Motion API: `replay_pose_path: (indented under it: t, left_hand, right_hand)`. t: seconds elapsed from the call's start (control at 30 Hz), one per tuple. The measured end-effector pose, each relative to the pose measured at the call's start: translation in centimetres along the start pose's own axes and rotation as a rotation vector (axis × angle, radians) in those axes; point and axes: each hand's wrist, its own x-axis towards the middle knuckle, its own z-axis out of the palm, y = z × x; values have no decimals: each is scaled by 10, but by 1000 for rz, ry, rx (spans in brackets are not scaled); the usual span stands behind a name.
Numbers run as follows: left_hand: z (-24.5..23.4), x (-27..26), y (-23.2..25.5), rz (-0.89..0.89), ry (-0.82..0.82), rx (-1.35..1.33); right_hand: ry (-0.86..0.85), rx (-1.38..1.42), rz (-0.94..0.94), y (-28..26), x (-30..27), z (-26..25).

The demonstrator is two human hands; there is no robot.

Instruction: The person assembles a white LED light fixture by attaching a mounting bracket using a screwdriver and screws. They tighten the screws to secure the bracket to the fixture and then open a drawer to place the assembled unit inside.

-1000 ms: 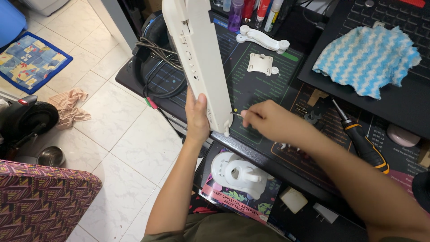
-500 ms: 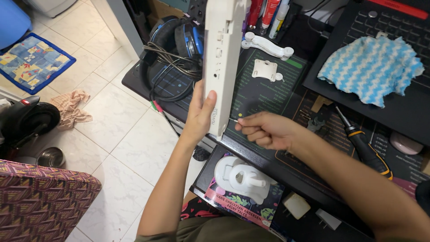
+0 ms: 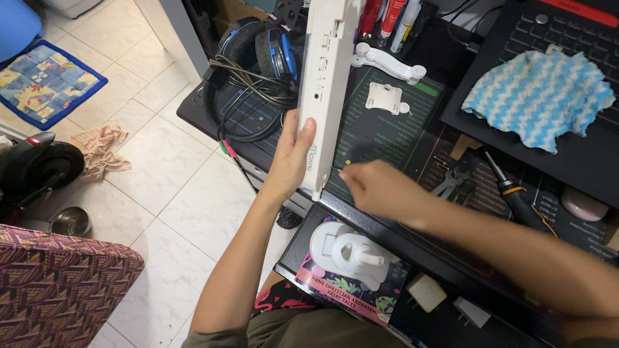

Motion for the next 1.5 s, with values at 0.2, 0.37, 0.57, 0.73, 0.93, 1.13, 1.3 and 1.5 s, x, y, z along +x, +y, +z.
replay_pose_path:
  t: [0.2,0.37,0.57,0.73,0.93,1.13,1.3,1.5]
  left_hand:
    - [-1,5,-6,-30,19,8]
    - [-5,2,-6,-40,64,-73]
    - [-5,-4,-9,-92,-43,-506]
    - [-4,-6,-10,-119,-97,-698]
    - [1,-6,-11,-90,-109,-685]
    - [1,-4,-16,-99,-133,-628]
    - [1,-5,-17,-119,-123,-618]
    - [3,-6,-15,-113,-135,-606]
  right_hand:
    - [14,-487,-231,-10,-3,-3]
    - [1,-402,-62,-38,-10,-24]
    - [0,-327,77,-54,-33,-61]
    - [-16,-282,115,-50,-33,-75]
    - [-75,-267,208,-50,-31,-79]
    - [-76,-204,114,-43,-29,-79]
    - [-131,-89,135,-36,-22,-79]
    - [-112,-77,54,-32,-18,-77]
